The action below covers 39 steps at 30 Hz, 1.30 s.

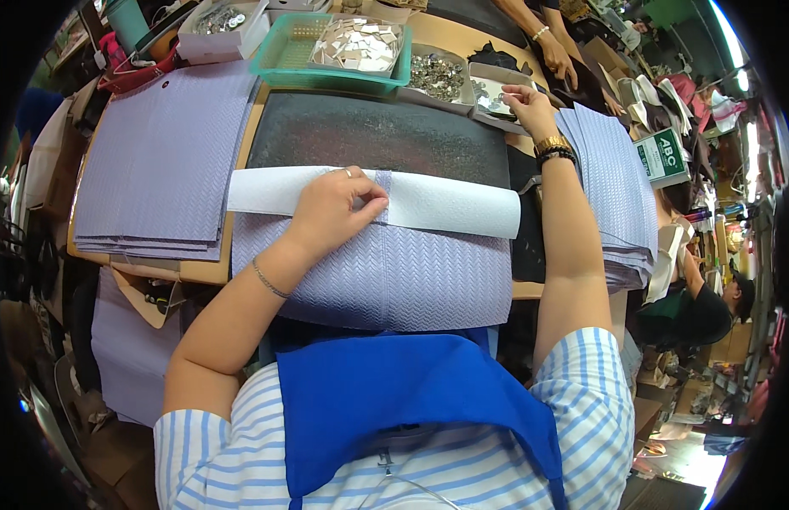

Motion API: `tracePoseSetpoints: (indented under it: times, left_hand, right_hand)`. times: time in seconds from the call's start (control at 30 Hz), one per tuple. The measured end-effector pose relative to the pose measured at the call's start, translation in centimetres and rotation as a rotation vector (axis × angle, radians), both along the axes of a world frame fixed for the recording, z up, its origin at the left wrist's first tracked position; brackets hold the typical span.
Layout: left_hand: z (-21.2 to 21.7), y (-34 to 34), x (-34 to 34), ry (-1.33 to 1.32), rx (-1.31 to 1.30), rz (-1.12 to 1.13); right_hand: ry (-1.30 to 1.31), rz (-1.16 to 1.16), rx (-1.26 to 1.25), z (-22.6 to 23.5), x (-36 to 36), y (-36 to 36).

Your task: The person attaches metal snaps to leather components by positioning each piece over a workbench, inserting a metal fastener, and striking it with a hammer to secure it.

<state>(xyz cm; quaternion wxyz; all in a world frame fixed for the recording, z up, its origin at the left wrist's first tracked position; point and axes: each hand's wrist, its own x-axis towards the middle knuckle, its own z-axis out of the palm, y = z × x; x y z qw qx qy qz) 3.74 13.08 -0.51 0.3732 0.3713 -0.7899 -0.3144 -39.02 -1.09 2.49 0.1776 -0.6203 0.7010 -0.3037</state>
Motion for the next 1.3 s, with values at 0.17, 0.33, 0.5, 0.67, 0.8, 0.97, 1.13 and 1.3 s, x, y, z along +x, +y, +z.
tracePoseSetpoints:
  times: [0.17,0.33,0.5,0.67,0.8,0.97,1.13,1.3]
  left_hand:
    - [-0.3,0.1,0.6,-0.005,-0.026,-0.032]
    - [-0.8,0.2,1.6,0.061,-0.006,-0.060]
    - [0.0,0.1,1.1,0.059,0.135,-0.057]
    - [-0.3,0.0,1.2,0.067,0.120,-0.044]
    - [-0.5,0.0,1.1,0.074,0.113,-0.050]
    - [-0.2,0.2,1.2,0.068,0.173,-0.029]
    - [-1.0,-0.5,0.7,0.103,0.085,-0.105]
    - [-0.4,0.3,1.5,0.038,0.026,-0.089]
  right_hand:
    - [-0.362,0.191,-0.121,3.5,8.1,5.2]
    - [-0.519,0.441,0.044,2.9,19.5,14.5]
    - [-0.370,0.500,0.069,-0.6,21.3,17.0]
    - [-0.251,0.572,-0.023,-1.1,21.4,16.8]
    - [-0.494,0.430,0.041,-1.6,21.5,17.3]
    - [-0.251,0.556,-0.013,-1.0,22.0,17.2]
    - [-0.193,0.564,-0.199,-0.5,20.5,17.9]
    - [0.051,0.112,-0.352,2.3,12.4,19.9]
